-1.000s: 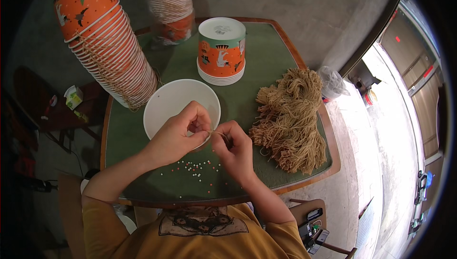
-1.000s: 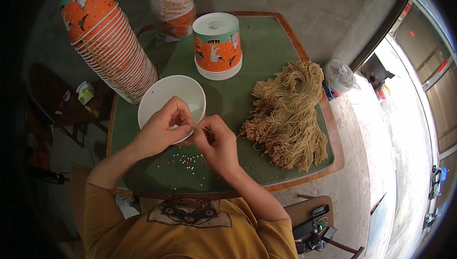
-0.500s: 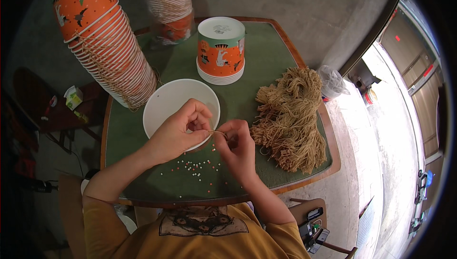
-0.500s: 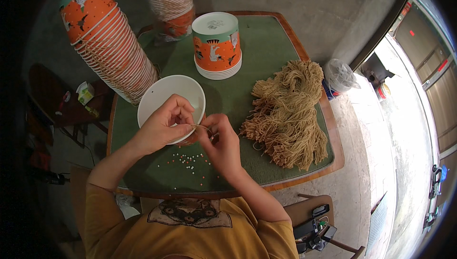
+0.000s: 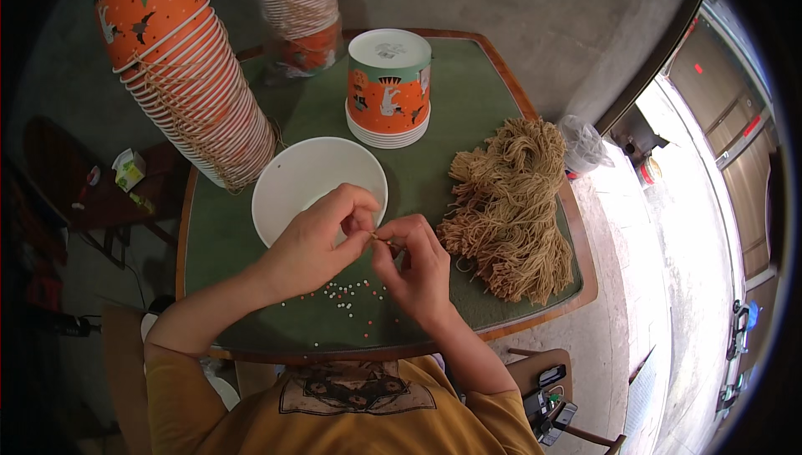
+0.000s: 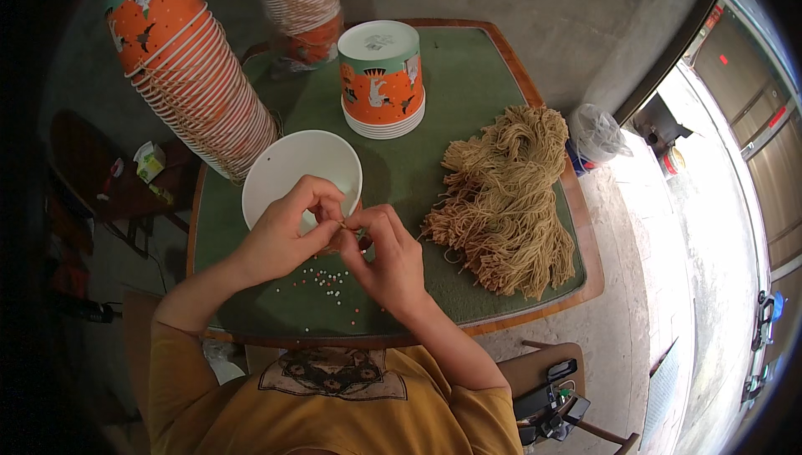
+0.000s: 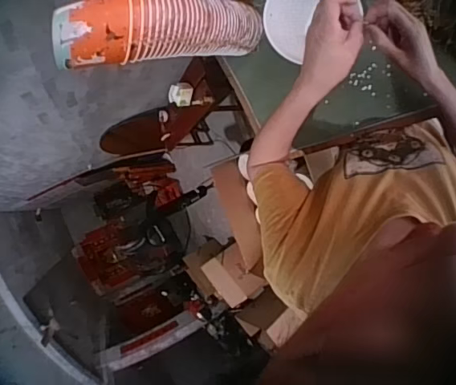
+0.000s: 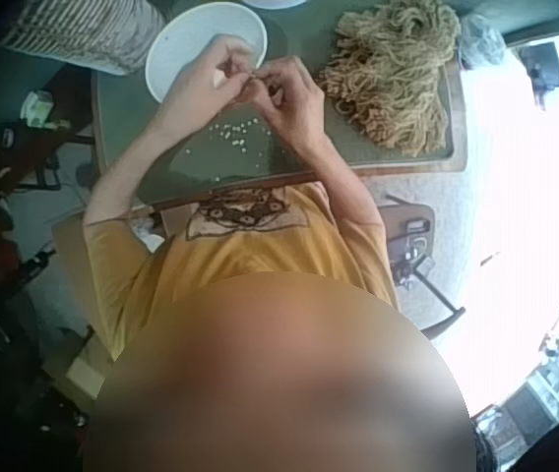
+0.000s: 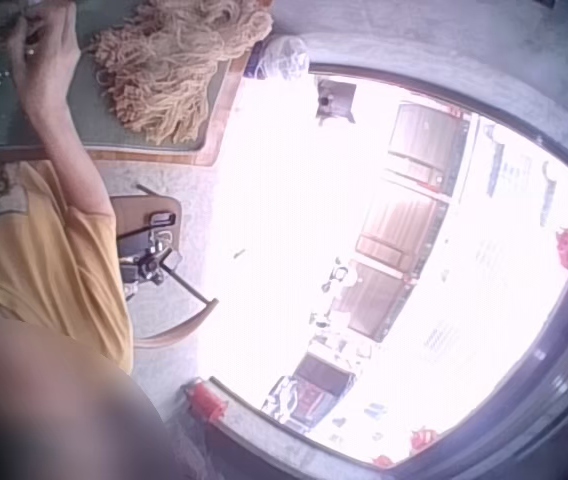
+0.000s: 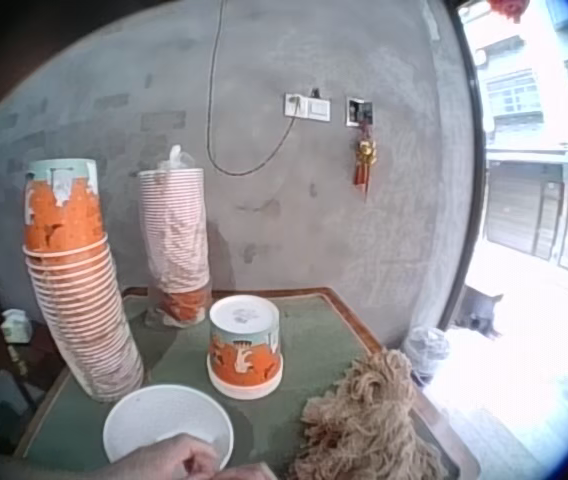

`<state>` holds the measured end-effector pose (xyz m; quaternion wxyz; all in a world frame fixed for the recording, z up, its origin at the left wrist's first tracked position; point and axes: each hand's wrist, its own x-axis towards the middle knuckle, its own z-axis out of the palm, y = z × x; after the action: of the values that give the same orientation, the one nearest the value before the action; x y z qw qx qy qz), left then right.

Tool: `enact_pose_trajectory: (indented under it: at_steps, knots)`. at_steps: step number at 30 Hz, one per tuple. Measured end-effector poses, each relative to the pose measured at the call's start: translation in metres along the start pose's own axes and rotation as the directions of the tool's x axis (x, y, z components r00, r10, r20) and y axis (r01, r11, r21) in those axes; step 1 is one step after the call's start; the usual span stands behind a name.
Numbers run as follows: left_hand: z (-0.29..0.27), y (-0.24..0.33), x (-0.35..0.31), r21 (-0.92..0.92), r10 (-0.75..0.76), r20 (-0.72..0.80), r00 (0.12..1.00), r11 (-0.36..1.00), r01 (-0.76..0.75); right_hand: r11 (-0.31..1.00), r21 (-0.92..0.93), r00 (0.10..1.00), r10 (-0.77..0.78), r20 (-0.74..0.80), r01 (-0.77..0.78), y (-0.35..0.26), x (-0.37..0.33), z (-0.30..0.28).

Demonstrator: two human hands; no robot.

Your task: Thread string through holes in paper tubs and stack them.

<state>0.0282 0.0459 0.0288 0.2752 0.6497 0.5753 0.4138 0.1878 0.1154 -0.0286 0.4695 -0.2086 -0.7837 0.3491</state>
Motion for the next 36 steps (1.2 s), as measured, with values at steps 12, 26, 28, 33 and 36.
enact_pose_trajectory:
  at_steps: [12, 26, 28, 33, 36]
  knots:
    - [0.001, -0.005, 0.002, -0.017, 0.001, 0.072, 0.997, 1.000, 0.000, 0.774, 0.474, 0.908, 0.374, 0.191, -0.419, 0.005, -0.005, 0.002]
    - [-0.002, -0.007, 0.003, 0.203, 0.032, 0.037, 0.999, 0.978, -0.039, 0.535, 0.625, 0.817, 0.456, 0.352, -0.568, 0.002, -0.013, -0.001]
    - [-0.002, -0.007, 0.003, 0.181, 0.016, 0.033, 0.999, 0.983, -0.021, 0.552, 0.576, 0.795, 0.479, 0.373, -0.603, -0.001, -0.014, -0.002]
    - [-0.001, -0.007, 0.004, 0.162, 0.010, 0.045, 0.999, 0.987, -0.017, 0.550, 0.594, 0.807, 0.457, 0.374, -0.587, 0.006, -0.029, 0.006]
    - [0.004, -0.009, 0.002, 0.258, 0.082, -0.018, 0.996, 0.963, -0.075, 0.560, 0.608, 0.824, 0.442, 0.355, -0.563, 0.002, -0.032, 0.008]
